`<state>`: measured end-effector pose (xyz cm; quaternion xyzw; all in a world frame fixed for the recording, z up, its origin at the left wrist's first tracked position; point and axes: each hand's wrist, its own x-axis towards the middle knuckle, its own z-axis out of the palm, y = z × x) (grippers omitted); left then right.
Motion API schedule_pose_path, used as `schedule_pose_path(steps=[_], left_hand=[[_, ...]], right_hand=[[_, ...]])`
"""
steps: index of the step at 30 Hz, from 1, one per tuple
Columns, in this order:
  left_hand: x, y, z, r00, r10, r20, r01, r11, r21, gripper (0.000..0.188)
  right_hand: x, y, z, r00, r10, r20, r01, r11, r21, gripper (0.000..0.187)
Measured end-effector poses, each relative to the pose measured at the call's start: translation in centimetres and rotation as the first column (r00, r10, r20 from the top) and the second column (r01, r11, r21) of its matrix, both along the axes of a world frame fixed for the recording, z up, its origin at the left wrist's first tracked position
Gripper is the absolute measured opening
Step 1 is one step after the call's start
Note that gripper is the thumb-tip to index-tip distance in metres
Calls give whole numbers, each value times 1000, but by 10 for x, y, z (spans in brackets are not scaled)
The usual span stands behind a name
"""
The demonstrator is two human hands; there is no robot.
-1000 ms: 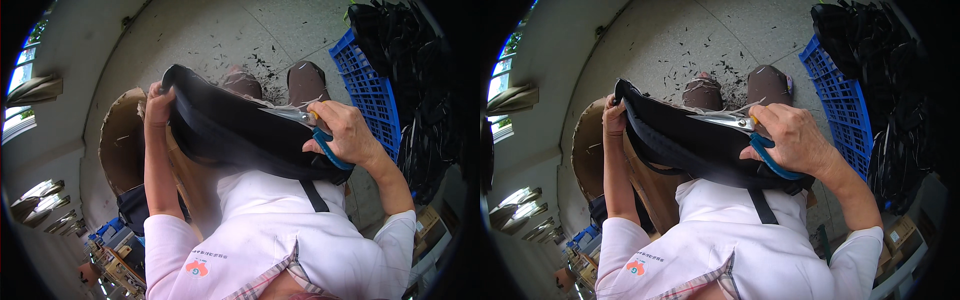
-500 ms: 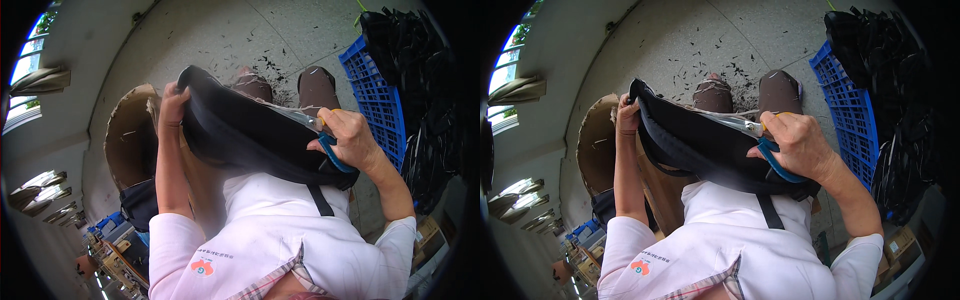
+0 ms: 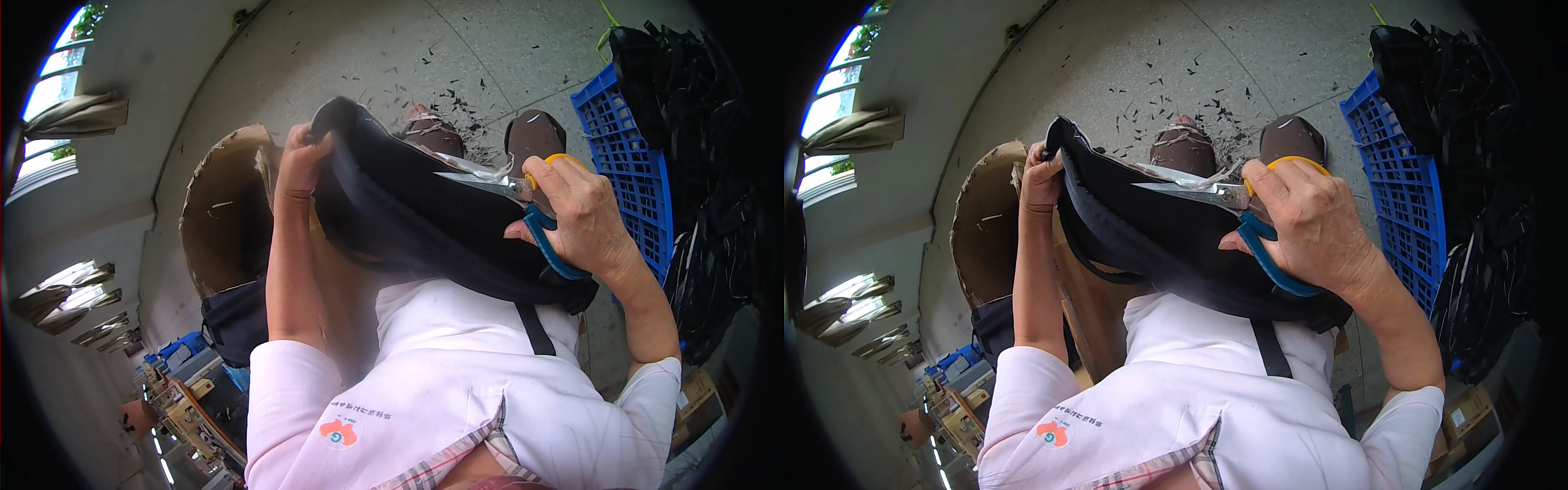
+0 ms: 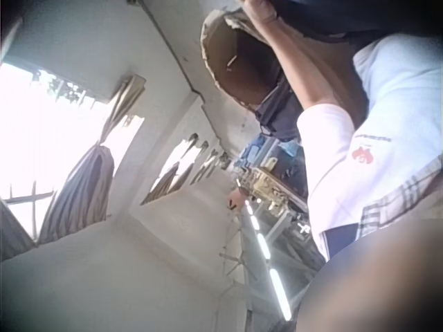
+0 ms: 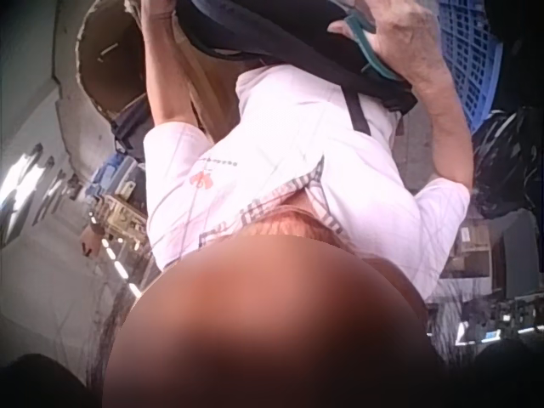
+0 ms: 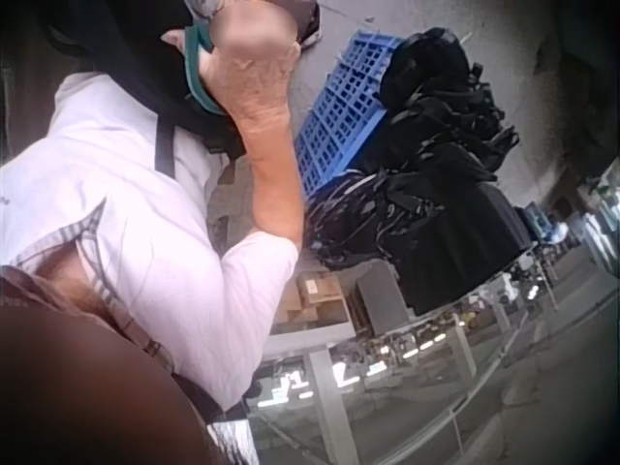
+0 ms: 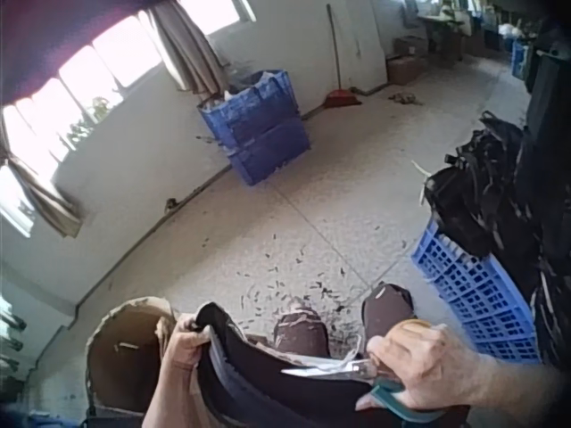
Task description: Cutting excess fabric from the edges of backpack components using scissors.
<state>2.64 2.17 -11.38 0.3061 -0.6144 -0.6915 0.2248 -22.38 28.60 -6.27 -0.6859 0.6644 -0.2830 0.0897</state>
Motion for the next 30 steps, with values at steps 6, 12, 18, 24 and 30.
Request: schedule_pose_path(steps=[6,12,18,24,30], left_hand=[[-8,7,-1,1000,9,-27,-7,997,72,12],[-9,11,1,998,35,47,-38,998,53,12],[-9,9,-8,997,-73,30,69,990,125,12],[-11,13,2,997,-78,-4,78,990,122,10],[-9,20,7,999,27,28,-28,999,43,8]], right_hand=[[0,2,-6,998,-14,-63,13,1000,-10,62],[0,0,-9,999,11,-50,-10,1000,15,53],[2,1,-4,1000,13,-22,-13,999,35,51],[11,-10,13,1000,-20,3,19,996,89,61],[9,-15,4,999,-10,-41,11,1000,16,59]])
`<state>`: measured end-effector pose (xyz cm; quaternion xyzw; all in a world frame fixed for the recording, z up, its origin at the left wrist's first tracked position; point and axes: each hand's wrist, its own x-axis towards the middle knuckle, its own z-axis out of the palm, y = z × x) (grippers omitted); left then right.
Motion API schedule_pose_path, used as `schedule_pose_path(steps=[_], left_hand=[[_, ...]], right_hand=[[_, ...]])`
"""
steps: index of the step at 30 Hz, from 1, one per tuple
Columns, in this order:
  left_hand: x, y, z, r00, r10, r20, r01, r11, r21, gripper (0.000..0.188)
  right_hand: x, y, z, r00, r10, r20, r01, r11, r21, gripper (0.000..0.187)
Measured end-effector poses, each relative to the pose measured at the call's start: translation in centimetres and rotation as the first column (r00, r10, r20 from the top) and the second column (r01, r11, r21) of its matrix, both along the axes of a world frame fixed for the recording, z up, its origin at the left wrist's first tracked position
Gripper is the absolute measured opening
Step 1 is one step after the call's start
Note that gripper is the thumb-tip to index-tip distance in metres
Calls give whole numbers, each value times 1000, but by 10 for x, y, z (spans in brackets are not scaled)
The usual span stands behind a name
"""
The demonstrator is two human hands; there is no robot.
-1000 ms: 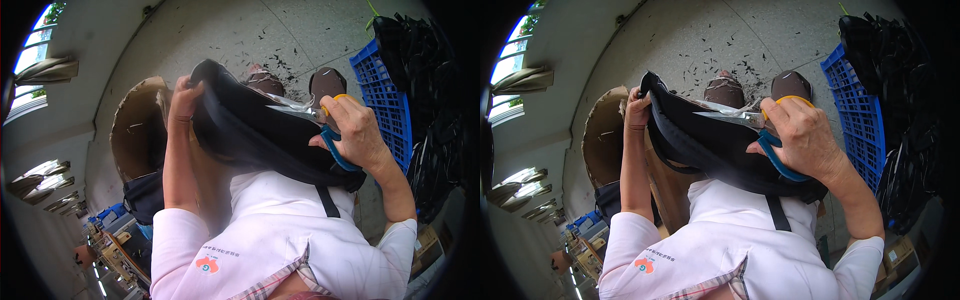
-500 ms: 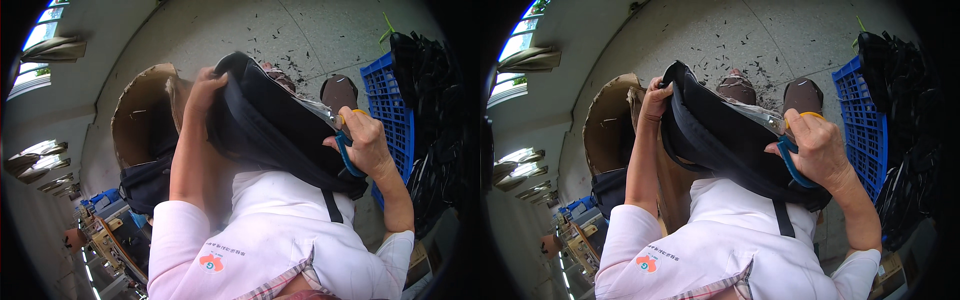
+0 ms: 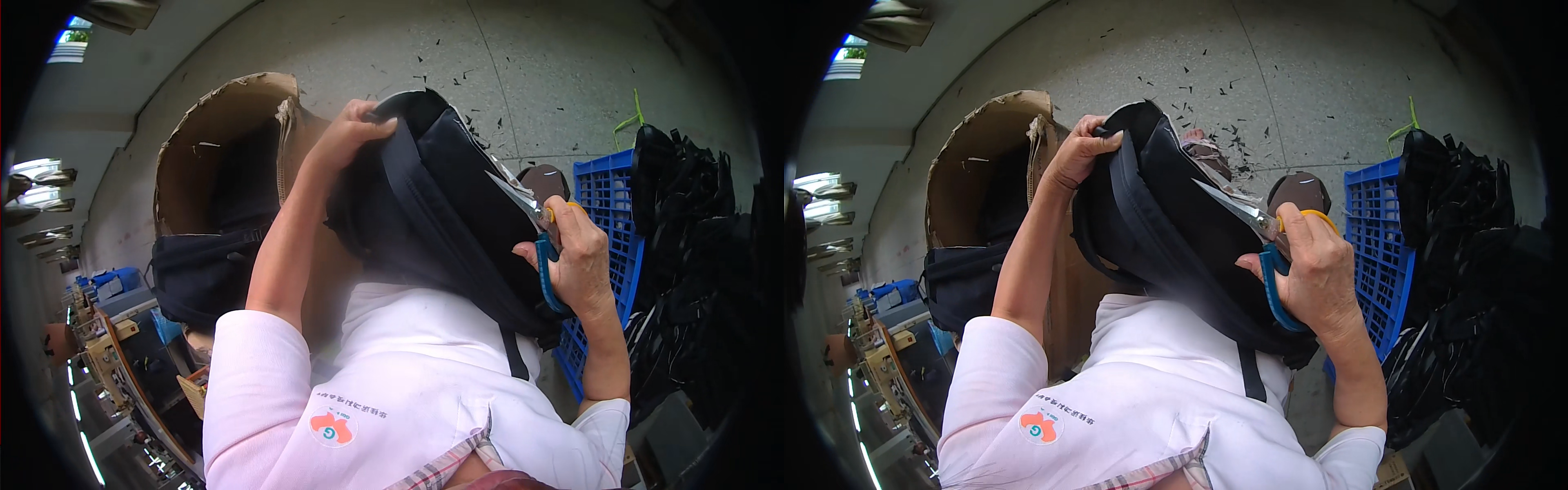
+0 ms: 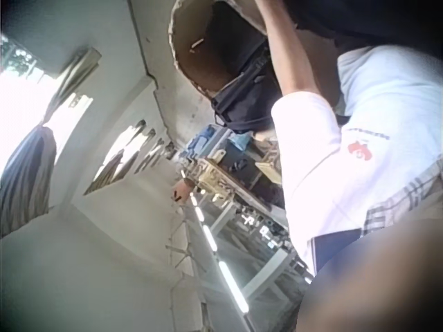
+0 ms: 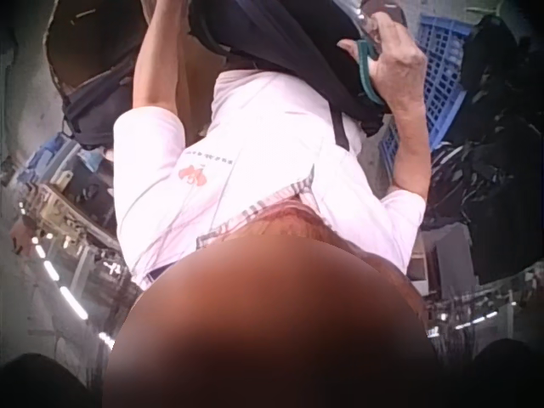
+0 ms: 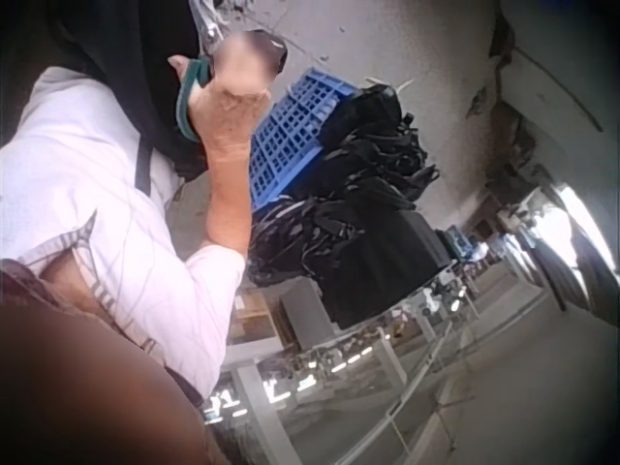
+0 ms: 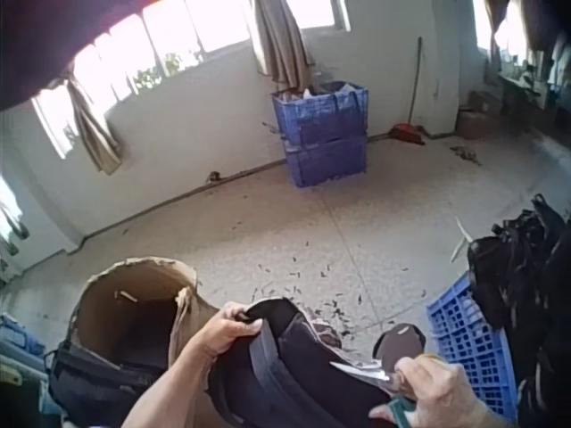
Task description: Cutting excess fabric from the edges of backpack components using scissors.
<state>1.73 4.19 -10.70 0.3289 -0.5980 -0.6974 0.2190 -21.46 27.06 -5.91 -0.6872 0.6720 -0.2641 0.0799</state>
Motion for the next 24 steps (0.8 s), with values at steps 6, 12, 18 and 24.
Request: schedule_pose_path(steps=[6,12,18,24], left_hand=[[5,-6,-5,996,-92,-16,93,995,23,8],[3,-1,13,999,-54,3,54,998,16,10],[-3,0,27,999,-44,21,45,998,-48,10],[-2,0,22,997,-62,51,66,994,-82,13]], right_hand=[[2,4,-6,1000,9,3,-9,1000,-20,49],[3,-2,10,998,1,64,-10,991,134,55],[3,-10,3,999,10,40,-8,999,-47,63],[1,-3,-3,997,10,74,-12,1000,24,59]])
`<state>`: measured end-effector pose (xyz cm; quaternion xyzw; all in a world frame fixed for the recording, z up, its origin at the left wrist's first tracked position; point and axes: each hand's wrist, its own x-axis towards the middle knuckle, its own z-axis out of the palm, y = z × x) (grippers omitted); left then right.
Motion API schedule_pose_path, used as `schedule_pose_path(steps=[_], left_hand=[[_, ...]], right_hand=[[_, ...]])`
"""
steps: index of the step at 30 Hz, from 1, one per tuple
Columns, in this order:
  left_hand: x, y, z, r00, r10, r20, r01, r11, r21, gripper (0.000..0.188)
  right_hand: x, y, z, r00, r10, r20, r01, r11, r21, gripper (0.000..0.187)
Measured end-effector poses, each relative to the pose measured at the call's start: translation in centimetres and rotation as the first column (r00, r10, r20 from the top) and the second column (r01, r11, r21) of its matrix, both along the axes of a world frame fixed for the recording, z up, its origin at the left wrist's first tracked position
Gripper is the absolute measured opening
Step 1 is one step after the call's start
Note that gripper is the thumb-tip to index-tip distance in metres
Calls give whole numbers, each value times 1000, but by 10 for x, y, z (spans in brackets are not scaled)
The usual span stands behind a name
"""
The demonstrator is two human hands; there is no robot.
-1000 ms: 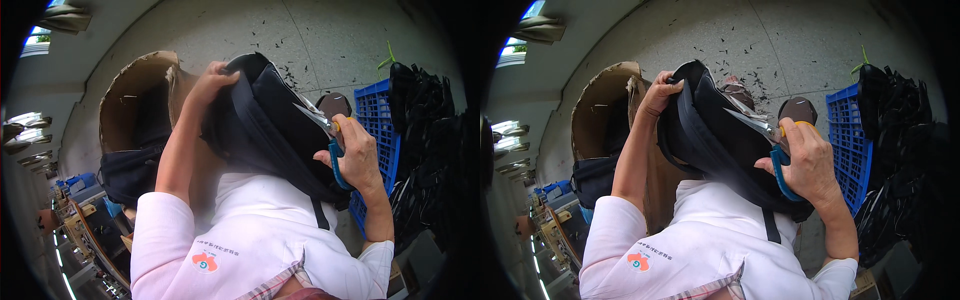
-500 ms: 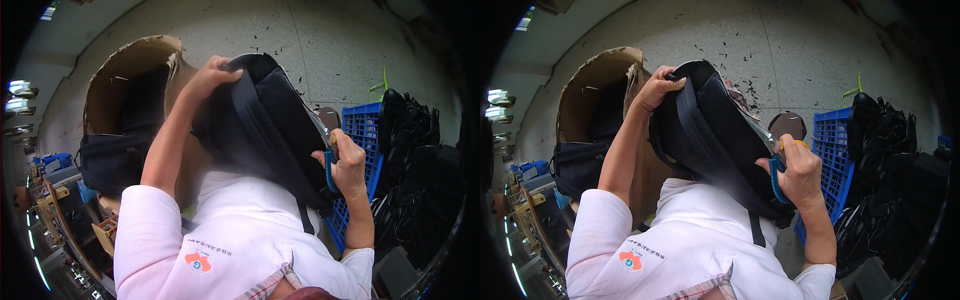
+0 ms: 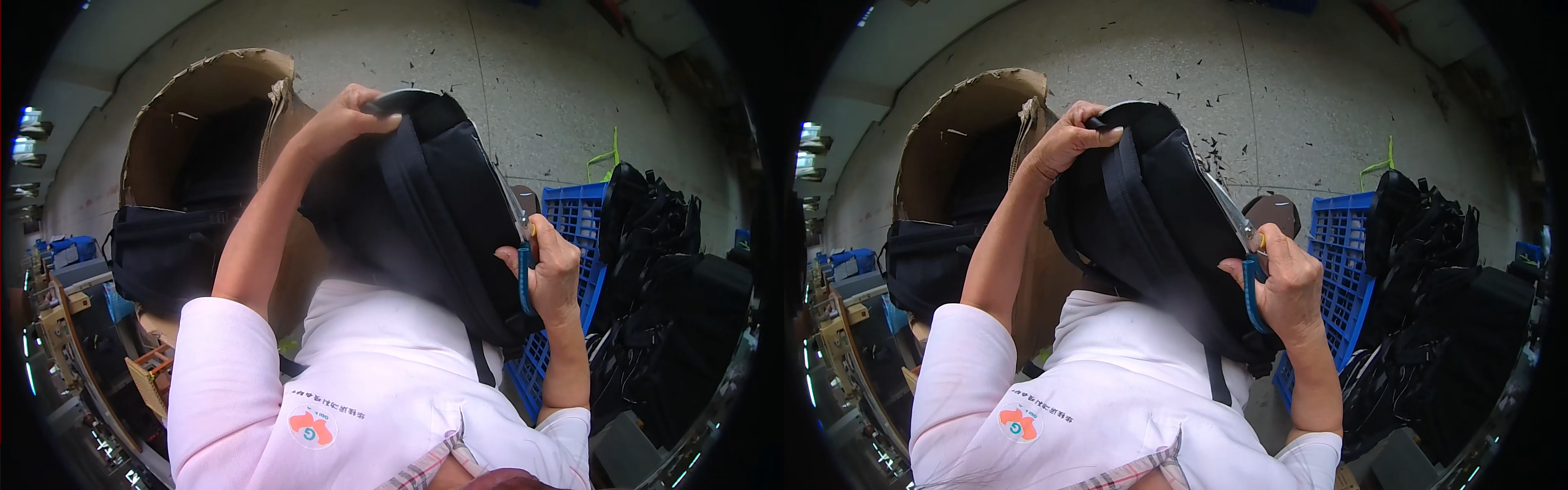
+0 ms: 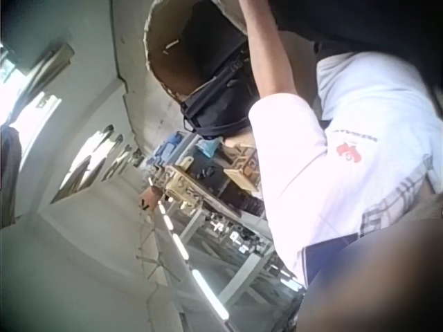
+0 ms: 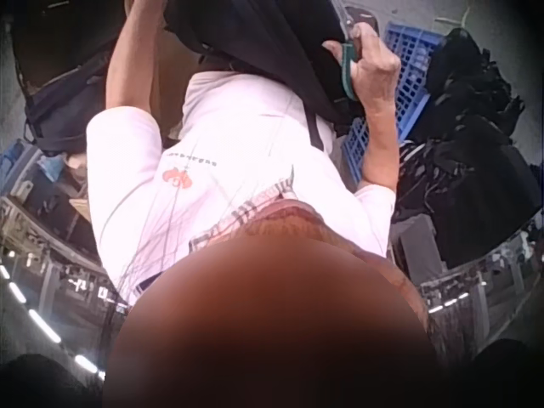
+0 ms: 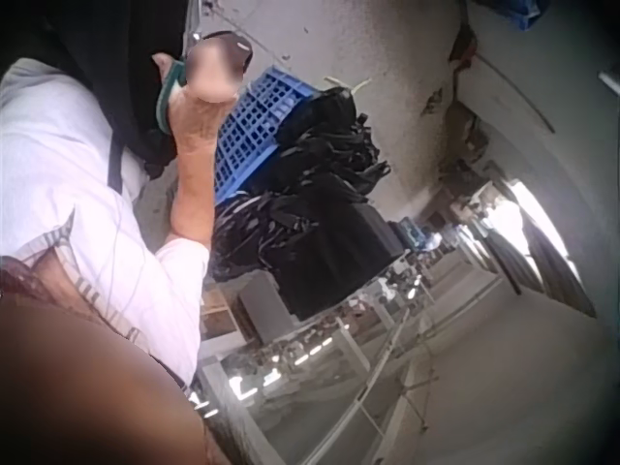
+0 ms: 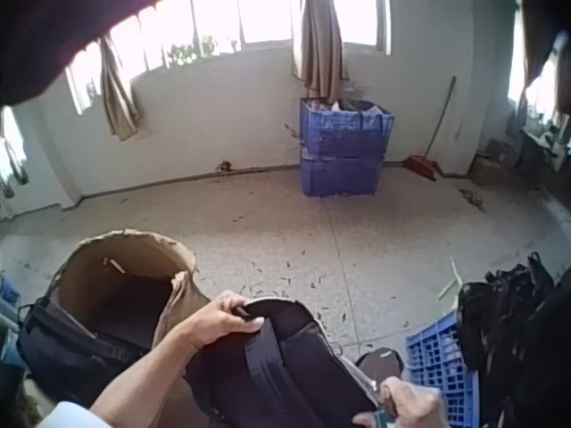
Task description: Cutting excess fabric from the edges of backpack components using scissors.
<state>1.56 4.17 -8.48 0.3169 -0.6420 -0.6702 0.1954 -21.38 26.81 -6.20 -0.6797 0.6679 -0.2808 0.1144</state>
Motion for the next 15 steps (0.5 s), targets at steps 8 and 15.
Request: schedule_pose_path(steps=[8,15], left_hand=[[1,8,22,997,69,16,-67,994,-84,15],[3,13,46,997,56,51,-42,968,-247,23]], right_hand=[[1,-6,21,1000,1,-10,0,998,56,64],[2,-10,28,1000,-13,24,12,1000,22,63]])
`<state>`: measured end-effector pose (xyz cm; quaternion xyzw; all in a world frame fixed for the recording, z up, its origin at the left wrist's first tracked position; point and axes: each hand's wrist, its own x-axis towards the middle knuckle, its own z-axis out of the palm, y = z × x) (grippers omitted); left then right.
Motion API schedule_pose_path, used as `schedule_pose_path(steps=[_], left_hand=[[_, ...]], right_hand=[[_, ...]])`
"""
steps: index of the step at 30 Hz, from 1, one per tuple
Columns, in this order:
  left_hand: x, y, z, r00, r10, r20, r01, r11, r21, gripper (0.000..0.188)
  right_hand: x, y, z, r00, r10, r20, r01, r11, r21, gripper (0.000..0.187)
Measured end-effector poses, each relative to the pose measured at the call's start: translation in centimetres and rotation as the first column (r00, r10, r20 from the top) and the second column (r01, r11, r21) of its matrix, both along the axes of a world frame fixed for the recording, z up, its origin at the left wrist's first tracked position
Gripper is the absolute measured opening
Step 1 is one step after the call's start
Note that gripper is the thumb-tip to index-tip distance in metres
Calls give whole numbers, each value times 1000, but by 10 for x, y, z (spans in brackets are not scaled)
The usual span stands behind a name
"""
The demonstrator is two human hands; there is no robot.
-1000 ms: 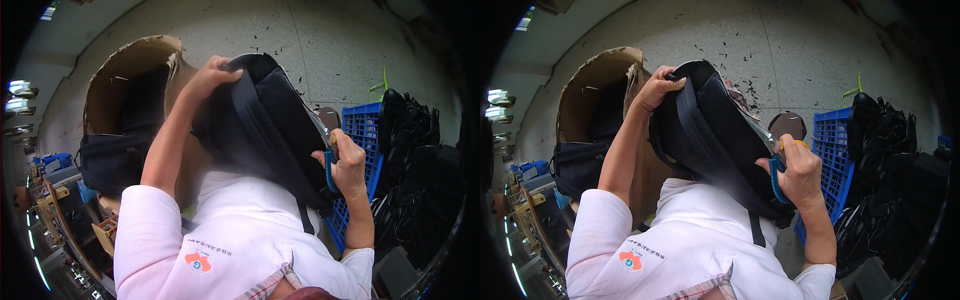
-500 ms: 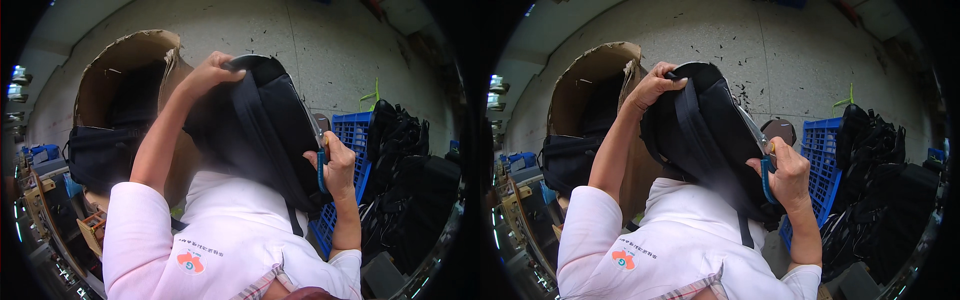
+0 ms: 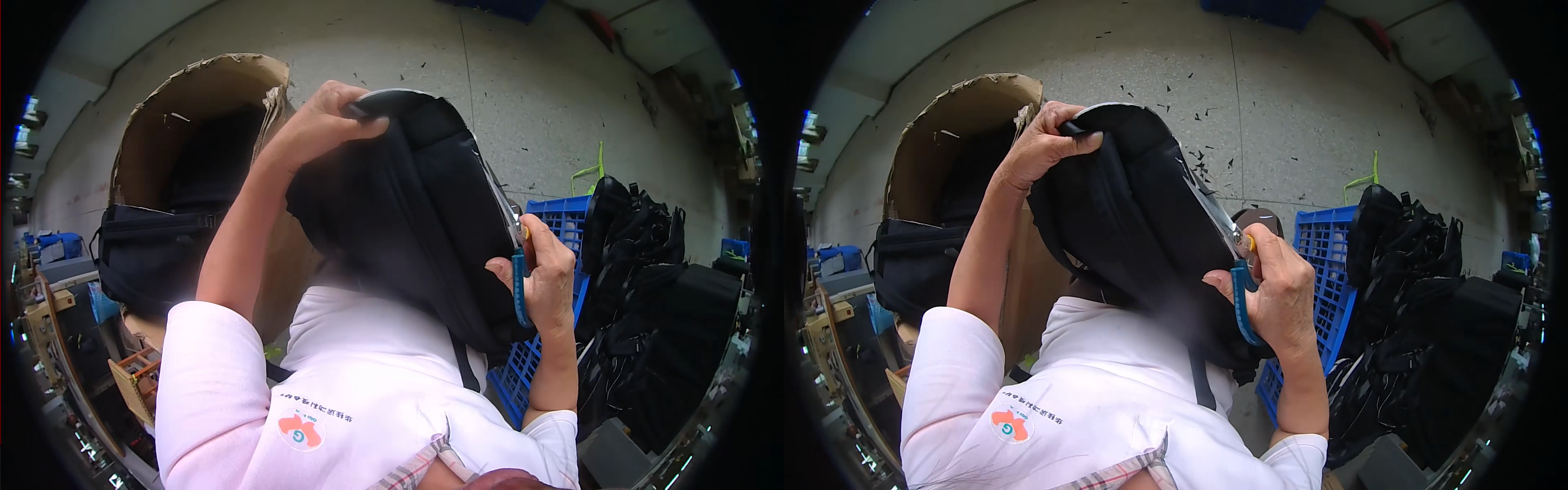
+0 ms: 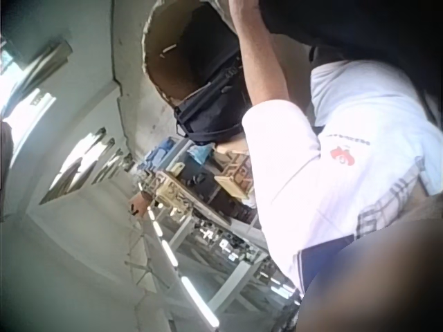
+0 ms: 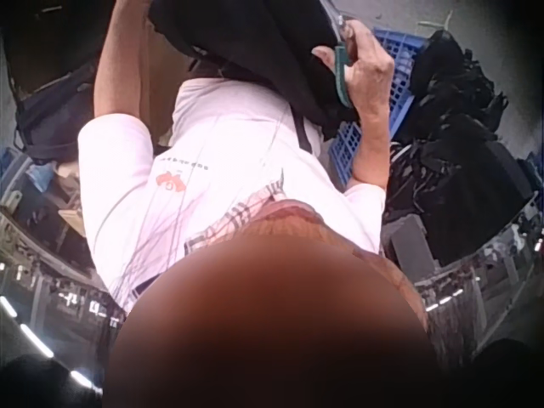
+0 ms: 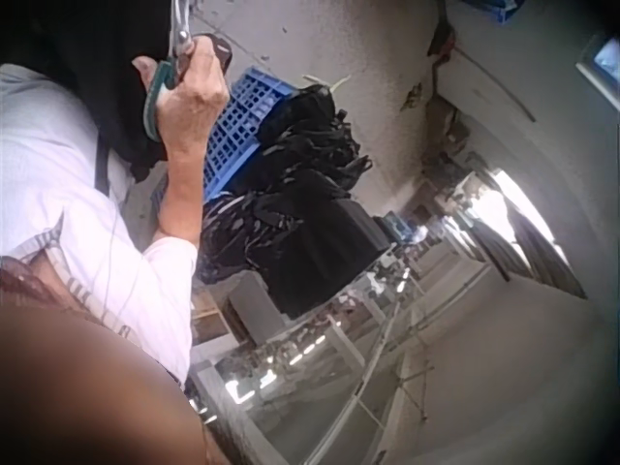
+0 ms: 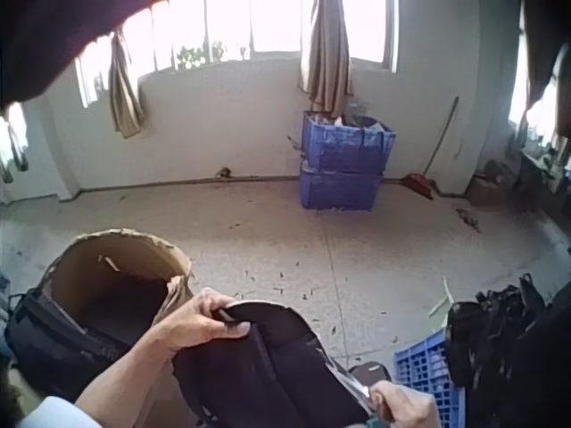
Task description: Cutting excess fabric from the edges of backpack components using scissors.
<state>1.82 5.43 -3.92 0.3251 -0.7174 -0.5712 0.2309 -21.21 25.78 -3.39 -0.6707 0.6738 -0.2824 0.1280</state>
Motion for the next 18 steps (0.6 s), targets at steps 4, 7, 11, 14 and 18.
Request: schedule_pose_path(steps=[4,7,11,14,18], left_hand=[[2,3,9,999,33,34,-30,996,-90,27],[-3,11,20,999,-7,-35,5,999,-51,30],[-4,14,39,990,-15,139,5,997,73,32],[-7,24,50,981,62,186,-63,998,0,36],[-10,30,61,968,68,240,-61,997,-38,39]], right_hand=[[-2,4,-2,998,-10,66,13,998,-56,58],[-8,4,6,991,-41,126,48,997,-58,59],[-14,-5,29,997,-36,63,38,999,-18,70],[-15,-11,49,997,-16,-72,19,998,53,71],[-12,-17,66,988,26,-149,-18,998,52,71]])
